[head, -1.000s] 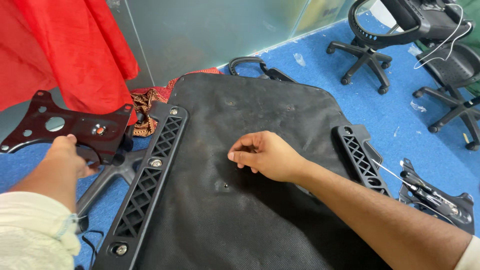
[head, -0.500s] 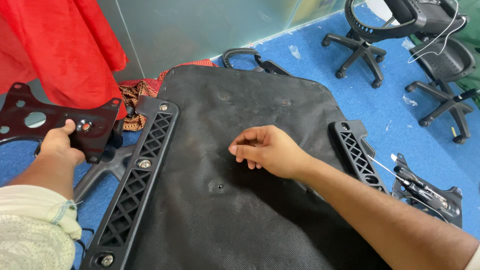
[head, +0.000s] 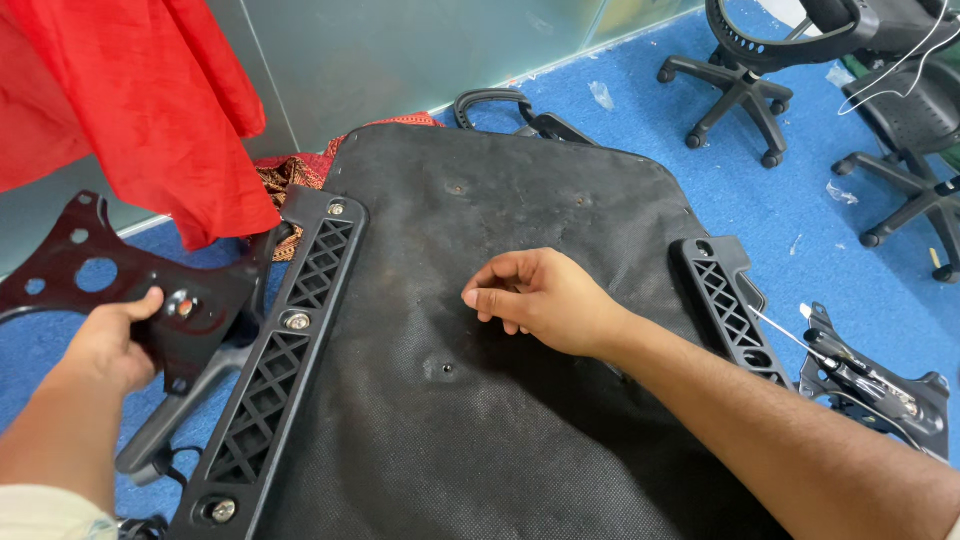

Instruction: The person attaches a metal base to an office chair seat using a screwdriver. They align the base, insert screws, and tighten them to secure the connection.

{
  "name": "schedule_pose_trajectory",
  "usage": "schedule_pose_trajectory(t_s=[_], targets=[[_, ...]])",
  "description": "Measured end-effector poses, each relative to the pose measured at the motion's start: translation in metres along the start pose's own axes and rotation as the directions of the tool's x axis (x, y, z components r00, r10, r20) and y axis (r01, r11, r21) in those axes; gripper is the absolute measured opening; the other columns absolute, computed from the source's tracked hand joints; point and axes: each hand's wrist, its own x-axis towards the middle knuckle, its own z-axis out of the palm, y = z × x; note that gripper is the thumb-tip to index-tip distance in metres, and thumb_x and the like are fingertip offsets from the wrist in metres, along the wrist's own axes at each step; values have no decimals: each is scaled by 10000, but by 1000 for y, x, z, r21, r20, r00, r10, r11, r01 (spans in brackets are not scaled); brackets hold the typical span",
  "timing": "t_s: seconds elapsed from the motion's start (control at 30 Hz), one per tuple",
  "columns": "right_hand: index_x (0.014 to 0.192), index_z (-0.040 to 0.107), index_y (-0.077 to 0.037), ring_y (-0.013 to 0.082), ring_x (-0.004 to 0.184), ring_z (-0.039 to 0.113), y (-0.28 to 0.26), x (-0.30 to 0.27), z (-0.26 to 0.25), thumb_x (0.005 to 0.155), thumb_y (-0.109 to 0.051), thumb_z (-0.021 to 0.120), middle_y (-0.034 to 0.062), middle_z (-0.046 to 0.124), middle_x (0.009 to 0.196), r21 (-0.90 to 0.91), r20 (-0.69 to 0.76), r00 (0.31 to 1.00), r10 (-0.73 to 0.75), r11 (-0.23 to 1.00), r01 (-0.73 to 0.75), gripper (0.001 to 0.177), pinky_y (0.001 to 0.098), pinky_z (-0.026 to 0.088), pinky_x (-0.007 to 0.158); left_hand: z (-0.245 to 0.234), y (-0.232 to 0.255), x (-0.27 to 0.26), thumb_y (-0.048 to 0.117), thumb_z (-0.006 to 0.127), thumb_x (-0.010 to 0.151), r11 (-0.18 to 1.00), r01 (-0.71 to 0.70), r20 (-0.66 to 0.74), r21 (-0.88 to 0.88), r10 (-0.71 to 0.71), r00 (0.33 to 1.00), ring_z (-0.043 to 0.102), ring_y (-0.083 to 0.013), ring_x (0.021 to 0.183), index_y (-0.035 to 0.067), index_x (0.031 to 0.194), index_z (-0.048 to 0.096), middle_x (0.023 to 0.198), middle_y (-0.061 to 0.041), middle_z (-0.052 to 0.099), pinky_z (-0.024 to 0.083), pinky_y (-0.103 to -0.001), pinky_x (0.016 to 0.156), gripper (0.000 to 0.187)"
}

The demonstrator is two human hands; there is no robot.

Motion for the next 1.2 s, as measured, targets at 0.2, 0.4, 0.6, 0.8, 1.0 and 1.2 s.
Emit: schedule_pose_trajectory(t_s=[0.2,0.4,0.6,0.8,1.0,1.2], targets=[[1023,775,-62,63,624,576,-3,1,2,923,-221,697,-5,723,786,-40,-6,1000,1,999,-2,204,223,493,581,10,14,-72,621,643,914,981,193,-260,-16,-191,947,585,-228,1183,224,1210,622,1260,33,667,365,-554,1105,495],[1030,780,-83,62,624,578,-9,-3,5,914,-220,697,-15,730,783,-107,-33,999,-1,994,-3,198,228,499,583,10,-7,-59,404,746,926,985,-6,-167,-173,-23,986,652,-225,1180,178,1172,675,1257,0,712,439,-527,1111,342],[1029,778,-75,69,643,594,-11,-7,6,915,-209,687,-18,741,804,-143,-40,999,-22,990,16,197,238,518,625,-7,-17,-24,320,760,919,967,-29,-126,-251,-3,992,679,-226,1159,165,1137,701,1240,-2,738,445,-532,1105,274],[1021,775,-67,65,679,603,-8,-9,6,919,-216,687,-13,734,812,-101,-23,999,-42,994,39,201,237,530,658,-6,-27,-30,379,771,923,996,85,-59,-28,-87,994,672,-248,1035,169,1104,697,1136,-38,722,483,-491,1066,287],[997,775,-65,63,673,594,-8,-13,4,925,-229,688,-21,713,787,-116,-31,998,-62,992,58,199,238,525,651,11,-30,-28,372,789,806,968,162,-83,190,-149,985,677,-341,940,134,1074,707,1058,-108,742,496,-532,943,368],[977,776,-66,55,660,574,-8,-19,3,920,-229,696,-35,695,763,-109,-27,996,-82,991,79,191,239,493,618,25,-9,-32,385,794,806,951,127,-16,282,-128,992,676,-334,807,132,1060,697,955,-116,723,543,-528,854,372]])
